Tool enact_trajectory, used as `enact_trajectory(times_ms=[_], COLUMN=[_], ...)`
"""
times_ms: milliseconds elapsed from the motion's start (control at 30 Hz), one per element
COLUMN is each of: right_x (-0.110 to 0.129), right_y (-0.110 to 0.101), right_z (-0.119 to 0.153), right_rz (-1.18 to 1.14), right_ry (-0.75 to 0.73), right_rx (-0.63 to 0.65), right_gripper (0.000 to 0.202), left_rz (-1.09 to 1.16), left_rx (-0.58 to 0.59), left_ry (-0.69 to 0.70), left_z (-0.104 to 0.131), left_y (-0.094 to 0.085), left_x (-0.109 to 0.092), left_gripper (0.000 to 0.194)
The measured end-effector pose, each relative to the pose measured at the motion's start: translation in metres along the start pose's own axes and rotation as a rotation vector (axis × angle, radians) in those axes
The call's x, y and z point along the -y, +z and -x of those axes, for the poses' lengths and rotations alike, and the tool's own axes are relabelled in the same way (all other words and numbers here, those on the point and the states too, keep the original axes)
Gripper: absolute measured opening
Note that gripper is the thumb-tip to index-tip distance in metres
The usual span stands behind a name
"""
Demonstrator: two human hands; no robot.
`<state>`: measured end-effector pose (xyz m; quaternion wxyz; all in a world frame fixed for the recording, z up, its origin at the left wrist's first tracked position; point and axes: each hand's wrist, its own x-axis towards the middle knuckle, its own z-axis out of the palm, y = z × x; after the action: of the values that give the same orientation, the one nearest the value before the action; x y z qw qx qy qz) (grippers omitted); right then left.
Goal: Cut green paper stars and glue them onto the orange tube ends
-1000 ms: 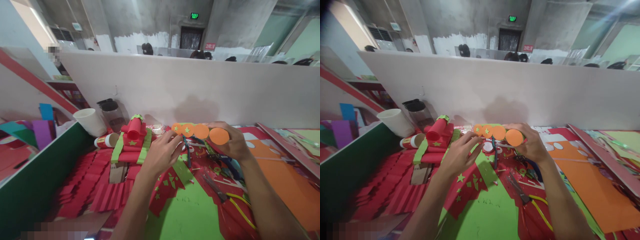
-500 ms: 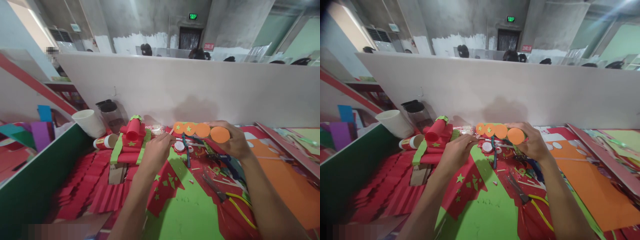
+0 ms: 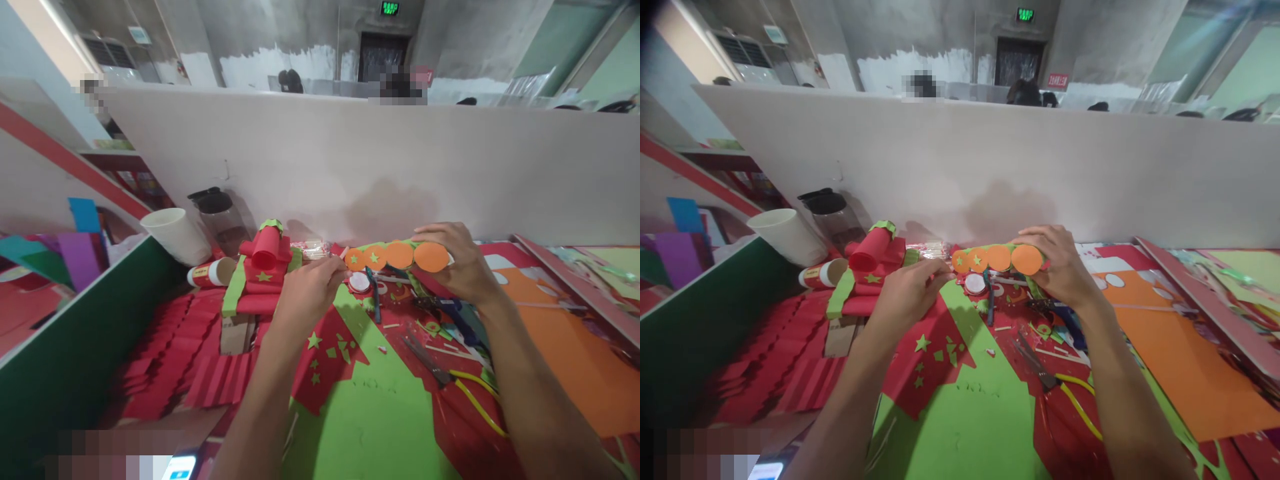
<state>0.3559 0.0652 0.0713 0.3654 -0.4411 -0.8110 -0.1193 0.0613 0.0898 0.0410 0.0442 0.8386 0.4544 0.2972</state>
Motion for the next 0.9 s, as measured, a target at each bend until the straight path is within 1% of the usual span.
enact_trajectory(times_ms=[133, 200, 300, 333, 367, 433, 467, 500, 533, 633, 767, 900], right_x=[-0.008, -0.011, -0.011, -0.01, -0.009, -0.007, -0.007, -0.007, -0.007, -0.008, -0.011, -0.019], right_y=[0.003, 0.005, 0.01, 0.013, 0.016, 0.024, 0.028, 0.032, 0.036, 0.047, 0.057, 0.062], right_z=[0.0, 0.001, 0.001, 0.002, 0.002, 0.003, 0.004, 0.005, 0.006, 0.01, 0.015, 0.019], right_rz=[0.077, 0.083, 0.101, 0.104, 0.103, 0.09, 0.08, 0.071, 0.063, 0.051, 0.052, 0.036], right_ry=[0.005, 0.021, 0.071, 0.083, 0.086, 0.069, 0.053, 0.035, 0.017, -0.025, -0.002, -0.007], right_rx=[-0.046, -0.097, -0.17, -0.182, -0.183, -0.152, -0.13, -0.103, -0.074, 0.018, 0.12, 0.228], right_gripper=[0.027, 0.027, 0.025, 0.024, 0.025, 0.028, 0.03, 0.032, 0.033, 0.036, 0.039, 0.058], left_rz=[-0.183, -0.238, -0.253, -0.233, -0.202, -0.122, -0.081, -0.047, -0.021, 0.02, 0.001, -0.05], left_rx=[0.117, 0.193, 0.346, 0.398, 0.446, 0.528, 0.563, 0.59, 0.608, 0.649, 0.709, 0.782], left_ry=[-0.065, -0.068, -0.042, -0.028, -0.017, -0.001, -0.001, -0.008, -0.018, -0.061, -0.151, -0.218], left_z=[-0.002, -0.002, 0.001, 0.002, 0.004, 0.007, 0.008, 0.009, 0.01, 0.01, 0.009, 0.011], left_y=[-0.003, -0.006, -0.01, -0.01, -0.01, -0.007, -0.006, -0.004, -0.003, -0.004, -0.014, -0.019], left_x=[0.0, 0.0, -0.001, -0.001, 0.0, 0.002, 0.003, 0.004, 0.005, 0.004, -0.003, -0.008], left_gripper=[0.041, 0.038, 0.025, 0.027, 0.033, 0.049, 0.054, 0.055, 0.052, 0.035, 0.018, 0.009])
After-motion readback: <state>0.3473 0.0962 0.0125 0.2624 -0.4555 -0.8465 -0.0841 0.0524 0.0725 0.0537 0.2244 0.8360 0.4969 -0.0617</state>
